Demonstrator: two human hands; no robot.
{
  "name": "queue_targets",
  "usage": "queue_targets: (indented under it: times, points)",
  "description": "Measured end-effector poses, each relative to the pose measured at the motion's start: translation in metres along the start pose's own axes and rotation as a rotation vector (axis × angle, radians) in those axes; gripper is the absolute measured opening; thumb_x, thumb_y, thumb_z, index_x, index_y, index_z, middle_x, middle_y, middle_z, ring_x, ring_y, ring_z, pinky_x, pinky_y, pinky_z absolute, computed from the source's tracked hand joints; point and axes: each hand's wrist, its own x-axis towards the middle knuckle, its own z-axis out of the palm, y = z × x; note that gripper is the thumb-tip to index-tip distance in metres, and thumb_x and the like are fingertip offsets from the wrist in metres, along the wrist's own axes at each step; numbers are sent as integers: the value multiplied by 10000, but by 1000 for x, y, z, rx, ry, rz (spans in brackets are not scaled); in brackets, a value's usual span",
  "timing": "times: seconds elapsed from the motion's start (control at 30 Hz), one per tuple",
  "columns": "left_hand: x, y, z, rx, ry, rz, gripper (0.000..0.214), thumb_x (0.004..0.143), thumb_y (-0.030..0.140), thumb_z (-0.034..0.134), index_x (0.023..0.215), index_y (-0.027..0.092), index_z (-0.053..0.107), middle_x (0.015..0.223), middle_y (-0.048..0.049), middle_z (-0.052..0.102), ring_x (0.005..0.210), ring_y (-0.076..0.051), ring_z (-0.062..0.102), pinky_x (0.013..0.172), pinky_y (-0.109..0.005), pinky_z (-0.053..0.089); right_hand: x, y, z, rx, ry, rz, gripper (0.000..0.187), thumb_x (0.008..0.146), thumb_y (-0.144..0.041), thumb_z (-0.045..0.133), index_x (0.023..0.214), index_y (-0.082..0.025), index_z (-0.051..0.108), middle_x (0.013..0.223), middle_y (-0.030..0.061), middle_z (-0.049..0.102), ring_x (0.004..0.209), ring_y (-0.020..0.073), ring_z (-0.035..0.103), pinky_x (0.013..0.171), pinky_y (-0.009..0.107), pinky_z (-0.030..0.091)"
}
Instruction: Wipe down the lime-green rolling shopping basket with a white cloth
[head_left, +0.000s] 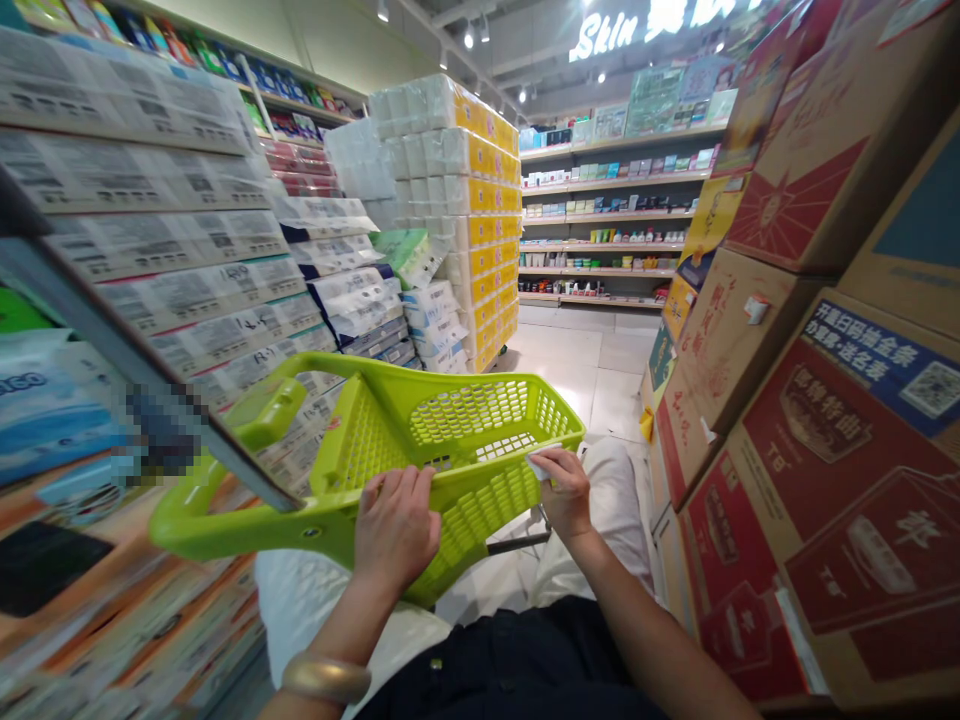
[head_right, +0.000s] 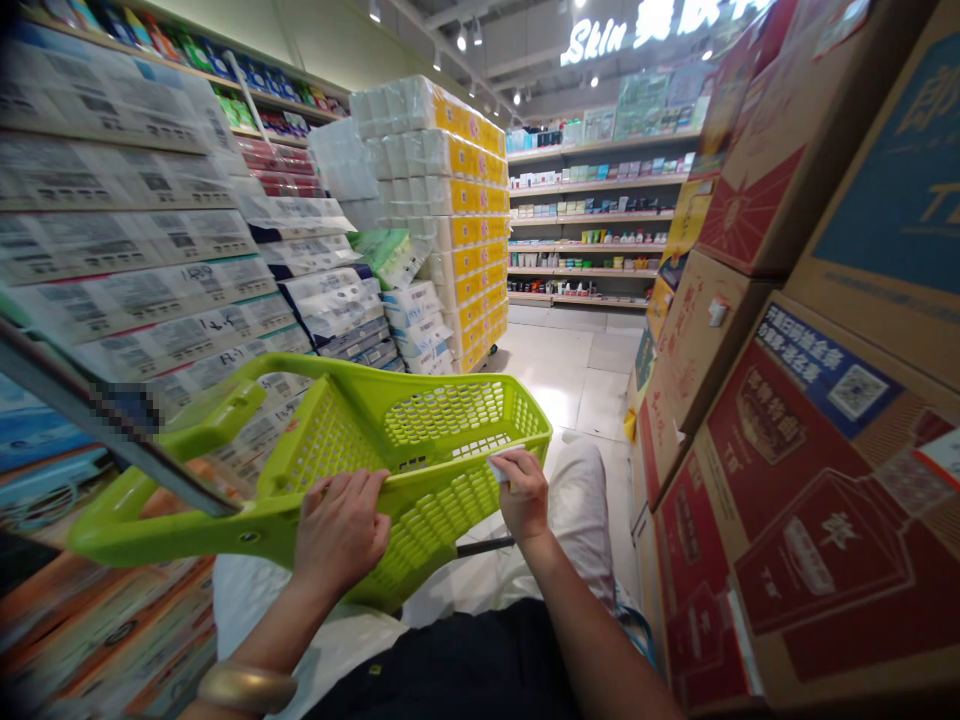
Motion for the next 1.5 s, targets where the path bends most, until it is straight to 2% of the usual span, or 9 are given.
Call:
queue_targets:
  times: [0.23, 0.47, 0.57, 0.8, 1.03, 1.13, 1.3, 1.4, 1.5]
  points:
    - [0, 1, -3, 25, -10, 3, 364, 757, 139, 525, 1099, 150, 651, 962, -103, 692, 963, -294, 593, 954, -440, 346, -7, -30, 19, 111, -186, -99, 519, 731, 51, 492, 1035, -270, 763, 935, 37, 710, 906, 186, 639, 836, 320, 557]
    - [1, 1, -4, 28, -8, 16, 375, 762, 133, 523, 1117, 116, 646, 972, -112, 695, 970, -303, 592, 953, -453, 347, 1, 6, -3, 23, -26, 8, 461, 745, 32, 483, 945, -259, 779, 888, 42, 701, 858, 187, 637, 803, 326, 558]
    - [2, 2, -4, 28, -11, 10, 372, 763, 134, 522, 1114, 121, 646, 960, -106, 695, 966, -301, 593, 951, -451, 349, 1, 3, -1, -11, 10, 25, 446, 750, 21, 481, 928, -256, 781, 872, 39, 701, 849, 185, 636, 795, 322, 558]
    - [1, 1, -3, 22, -22, -5, 364, 763, 143, 515, 1101, 165, 650, 947, -97, 692, 969, -294, 595, 956, -450, 351, -6, -22, 12, 104, -155, -35, 442, 793, 9, 505, 1016, -268, 767, 945, 38, 724, 914, 187, 646, 856, 333, 557]
    - [0, 1, -2, 5, -34, -11, 393, 750, 149, 529, 1123, 177, 648, 984, -102, 694, 985, -301, 586, 963, -460, 349, 3, 13, -9, -10, -11, 62, 472, 709, 27, 477, 933, -258, 779, 879, 42, 703, 861, 200, 630, 812, 345, 553]
    - [1, 1, -2, 21, -34, -6, 377, 756, 144, 519, 1112, 161, 643, 974, -102, 694, 974, -297, 590, 966, -455, 345, 1, 1, -1, 6, -31, 49, 441, 741, 17, 491, 938, -252, 779, 884, 45, 706, 857, 197, 631, 803, 336, 548]
    - [2, 1, -2, 26, -38, -3, 372, 760, 146, 518, 1111, 162, 642, 964, -98, 691, 967, -295, 589, 969, -455, 343, -2, -34, 21, 108, -184, -78, 425, 770, 8, 519, 992, -251, 772, 914, 37, 723, 875, 191, 633, 812, 315, 546]
    - [1, 1, -3, 23, -44, -3, 374, 761, 147, 517, 1113, 167, 643, 958, -97, 690, 969, -295, 588, 972, -456, 342, 0, -32, 18, 93, -217, -74, 439, 763, 14, 519, 990, -263, 772, 912, 35, 720, 873, 191, 629, 811, 315, 544]
    - [1, 1, -3, 10, -40, -3, 389, 759, 143, 518, 1128, 165, 641, 969, -101, 691, 976, -300, 588, 975, -463, 342, 2, -17, 7, 60, -175, -10, 467, 746, 25, 499, 978, -273, 774, 905, 36, 714, 874, 195, 625, 819, 332, 543]
